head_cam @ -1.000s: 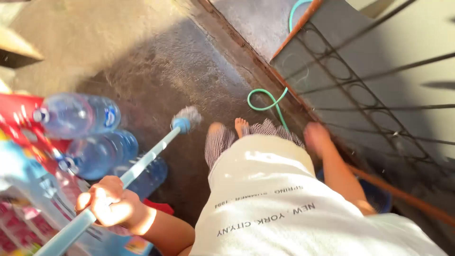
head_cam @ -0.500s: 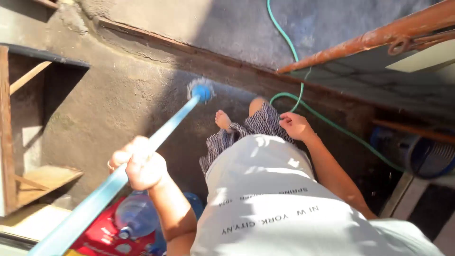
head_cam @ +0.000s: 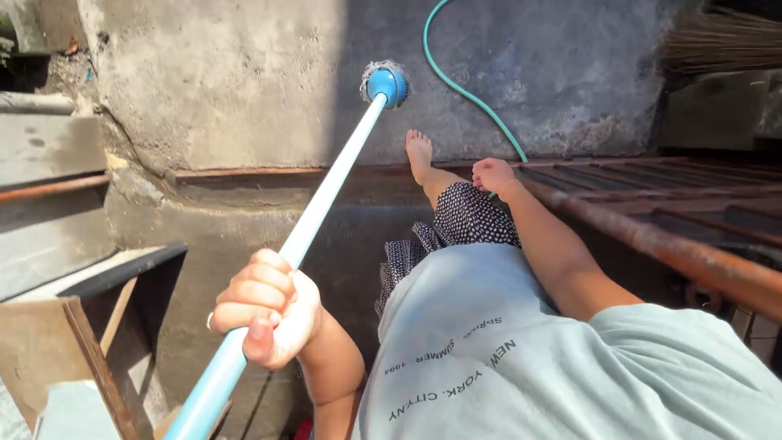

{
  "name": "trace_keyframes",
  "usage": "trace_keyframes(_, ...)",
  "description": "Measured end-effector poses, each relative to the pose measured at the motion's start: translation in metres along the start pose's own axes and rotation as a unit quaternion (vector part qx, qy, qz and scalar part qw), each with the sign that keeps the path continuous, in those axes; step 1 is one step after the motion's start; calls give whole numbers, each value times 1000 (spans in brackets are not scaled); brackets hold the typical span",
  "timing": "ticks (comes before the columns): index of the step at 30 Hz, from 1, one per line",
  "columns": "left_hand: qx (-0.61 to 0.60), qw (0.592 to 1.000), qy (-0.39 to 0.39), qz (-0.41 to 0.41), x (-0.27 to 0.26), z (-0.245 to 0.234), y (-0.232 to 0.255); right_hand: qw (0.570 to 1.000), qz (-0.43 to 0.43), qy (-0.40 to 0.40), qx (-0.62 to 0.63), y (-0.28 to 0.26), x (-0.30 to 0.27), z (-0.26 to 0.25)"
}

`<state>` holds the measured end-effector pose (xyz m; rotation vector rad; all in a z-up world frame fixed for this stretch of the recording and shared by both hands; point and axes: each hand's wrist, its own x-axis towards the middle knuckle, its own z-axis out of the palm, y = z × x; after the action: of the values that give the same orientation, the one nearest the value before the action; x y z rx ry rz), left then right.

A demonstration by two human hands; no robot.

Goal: The person cleans a mop head using a water hose and then wrings it out by hand.

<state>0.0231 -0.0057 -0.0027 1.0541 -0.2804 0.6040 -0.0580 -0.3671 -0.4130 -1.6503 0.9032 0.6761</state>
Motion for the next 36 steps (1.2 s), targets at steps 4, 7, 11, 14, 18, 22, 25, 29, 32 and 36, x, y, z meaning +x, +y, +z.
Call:
trace_keyframes(4,-12,999,-16,-34,49,22,-68,991,123,38,45,-56,77,-31)
trace_keyframes(7,0,998,-36,-54,72,32,-123,989,30,50,139,-119,103,-53)
trace_keyframes(11,27,990,-85,-108,86,16,-199,986,-19,68,151,-165,112,-77)
trace_keyframes(14,98,957,-158,-225,84,-21,-267,981,-12,66,185,-154,128,-80)
trace_keyframes(18,256,860,-281,-341,63,-67,-373,971,71,74,214,-103,182,-70)
trace_keyframes(22,342,777,-277,-451,41,-88,-438,968,170,46,180,-47,248,-47)
trace_keyframes(25,347,767,-331,-426,39,-109,-467,968,215,21,126,-20,328,-32)
trace_keyframes(29,321,759,-307,-476,81,-74,-490,986,149,-20,68,11,453,-14)
trace_keyframes(32,280,714,-383,-515,109,-59,-518,989,73,37,-120,0,537,0)
trace_keyframes(36,68,638,-425,-638,104,-92,-560,982,-36,94,-160,16,637,37)
